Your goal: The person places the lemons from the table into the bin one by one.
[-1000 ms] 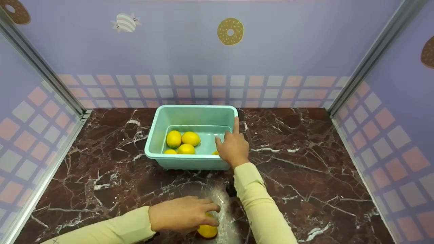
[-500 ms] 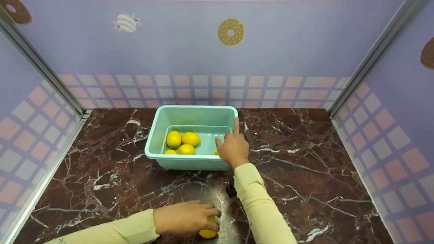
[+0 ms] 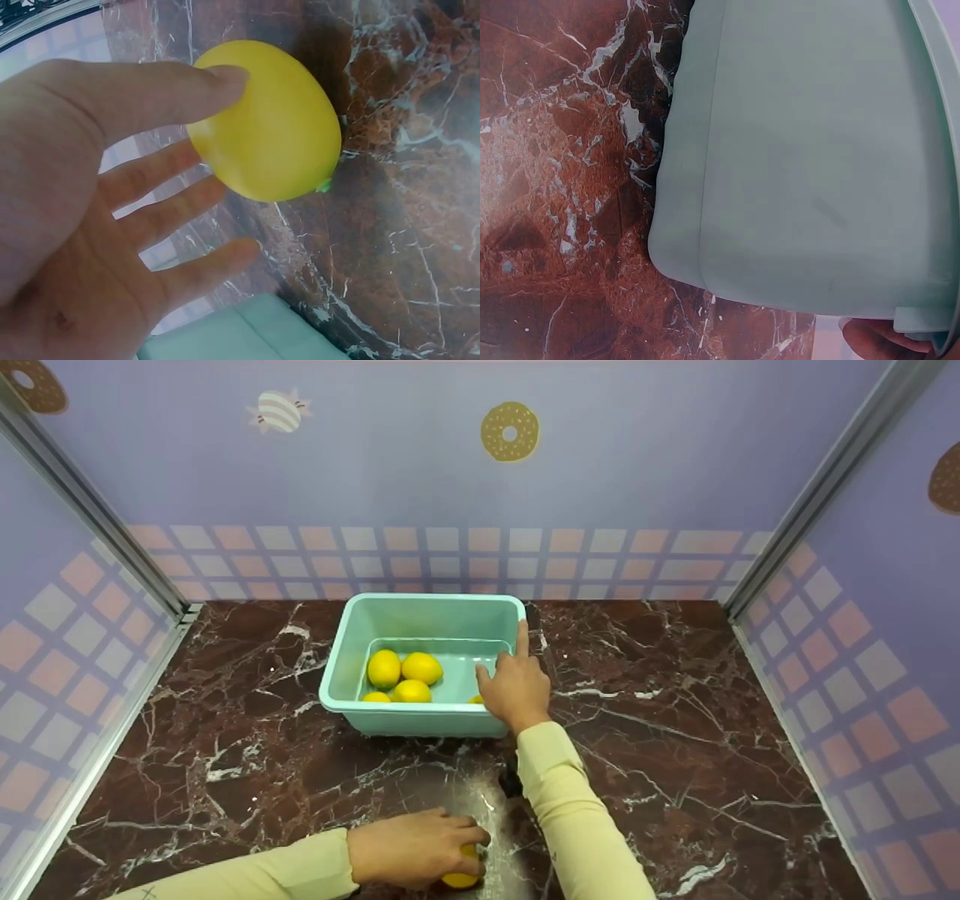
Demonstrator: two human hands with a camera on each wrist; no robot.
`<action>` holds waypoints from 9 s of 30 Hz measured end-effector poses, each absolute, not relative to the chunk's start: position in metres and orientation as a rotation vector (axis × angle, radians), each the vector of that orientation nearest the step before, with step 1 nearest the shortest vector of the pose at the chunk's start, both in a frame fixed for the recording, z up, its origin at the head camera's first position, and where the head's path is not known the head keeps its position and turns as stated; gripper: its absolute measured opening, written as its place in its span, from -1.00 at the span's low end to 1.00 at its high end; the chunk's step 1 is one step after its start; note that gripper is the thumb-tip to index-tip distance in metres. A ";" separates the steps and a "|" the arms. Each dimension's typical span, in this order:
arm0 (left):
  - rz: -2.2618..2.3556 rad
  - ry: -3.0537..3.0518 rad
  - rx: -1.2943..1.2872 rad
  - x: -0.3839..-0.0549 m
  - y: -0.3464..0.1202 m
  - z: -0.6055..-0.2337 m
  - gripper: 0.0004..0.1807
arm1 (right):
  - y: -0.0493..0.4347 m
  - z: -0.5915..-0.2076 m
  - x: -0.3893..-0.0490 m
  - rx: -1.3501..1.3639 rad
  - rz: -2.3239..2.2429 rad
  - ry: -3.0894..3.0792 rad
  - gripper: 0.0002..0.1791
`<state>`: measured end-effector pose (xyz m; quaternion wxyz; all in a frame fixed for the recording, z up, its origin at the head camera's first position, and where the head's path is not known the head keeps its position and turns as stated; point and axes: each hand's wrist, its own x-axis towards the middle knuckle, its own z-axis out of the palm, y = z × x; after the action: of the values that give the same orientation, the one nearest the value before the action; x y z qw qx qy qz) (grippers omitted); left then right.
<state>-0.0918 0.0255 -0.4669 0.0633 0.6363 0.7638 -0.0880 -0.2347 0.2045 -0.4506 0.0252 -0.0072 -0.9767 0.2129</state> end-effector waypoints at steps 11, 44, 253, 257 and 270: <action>-0.202 2.251 1.938 -0.093 0.026 -0.473 -0.67 | 0.204 -0.450 -0.234 -0.024 0.658 -3.022 -0.46; -0.193 2.260 1.979 -0.098 0.025 -0.466 -0.70 | 0.205 -0.450 -0.235 -0.024 0.661 -3.021 -0.47; 0.193 2.699 1.175 -0.271 0.019 -0.352 -0.47 | 0.206 -0.451 -0.237 -0.011 0.657 -3.027 -0.46; 0.188 2.697 1.170 -0.273 0.020 -0.352 -0.48 | 0.206 -0.451 -0.236 -0.013 0.659 -3.028 -0.46; 0.171 2.701 1.178 -0.275 0.020 -0.353 -0.51 | 0.206 -0.450 -0.236 -0.012 0.672 -3.029 -0.46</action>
<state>-0.2746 0.0203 -0.3530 0.0949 0.3975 0.9109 0.0575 -0.2359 0.2058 -0.4501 0.0195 -0.0039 -0.9760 0.2167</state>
